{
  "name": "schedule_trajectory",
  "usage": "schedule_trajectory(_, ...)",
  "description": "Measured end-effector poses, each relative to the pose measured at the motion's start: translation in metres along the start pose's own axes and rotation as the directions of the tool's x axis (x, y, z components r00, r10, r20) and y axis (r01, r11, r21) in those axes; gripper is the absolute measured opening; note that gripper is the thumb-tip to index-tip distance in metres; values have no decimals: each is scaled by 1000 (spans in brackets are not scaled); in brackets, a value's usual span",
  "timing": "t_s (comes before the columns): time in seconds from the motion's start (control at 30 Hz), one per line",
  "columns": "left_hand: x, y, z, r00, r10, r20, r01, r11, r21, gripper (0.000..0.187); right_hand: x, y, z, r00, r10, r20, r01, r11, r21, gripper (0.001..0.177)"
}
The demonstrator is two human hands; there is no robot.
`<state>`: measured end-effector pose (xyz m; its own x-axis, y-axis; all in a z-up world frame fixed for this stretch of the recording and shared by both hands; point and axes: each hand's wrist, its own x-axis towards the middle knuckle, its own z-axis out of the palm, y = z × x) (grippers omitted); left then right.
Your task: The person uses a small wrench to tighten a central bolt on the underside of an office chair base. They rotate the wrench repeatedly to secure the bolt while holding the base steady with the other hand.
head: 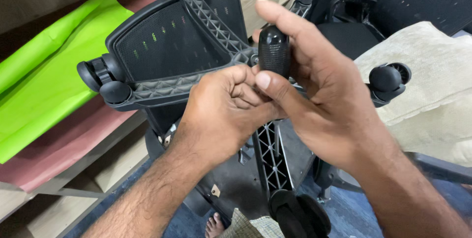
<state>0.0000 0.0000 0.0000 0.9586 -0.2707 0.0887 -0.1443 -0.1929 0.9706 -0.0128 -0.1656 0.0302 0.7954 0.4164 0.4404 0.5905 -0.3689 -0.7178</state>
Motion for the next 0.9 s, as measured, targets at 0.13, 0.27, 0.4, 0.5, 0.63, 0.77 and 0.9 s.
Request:
schedule_trajectory(0.13, 0, 3, 1, 998, -66, -1, 66, 997, 34, 24, 0, 1, 0, 998, 54, -17, -54, 999, 1, 64)
schedule_trajectory(0.27, -3, -5, 5, 994, -111, 4, 111, 994, 19, 25, -6, 8, 8, 998, 65, -3, -64, 989, 135, 60)
schedule_trajectory(0.4, -4, -22, 10, 999, 23, 29, -23, 1000, 4, 28, -14, 11, 12, 994, 112, 17, -113, 974, 195, 56)
schedule_trajectory(0.5, -5, -34, 12, 958, -23, 285, 90, 971, -222, 21, -16, 11, 9, 988, 154, 21, -156, 968, 196, 55)
schedule_trajectory(0.63, -4, -42, 14, 974, -45, 222, 74, 990, -123, 20, -16, 8, 5, 997, 70, -25, -69, 997, 44, 48)
schedule_trajectory(0.77, -2, -42, 25, 996, 94, 12, -94, 994, 51, 27, -12, 6, 6, 994, -21, -106, -3, 974, -229, 42)
schedule_trajectory(0.9, -2, -38, 23, 961, 270, 55, -275, 954, 118, 30, -14, 4, 7, 990, 115, -81, -117, 993, -23, 40)
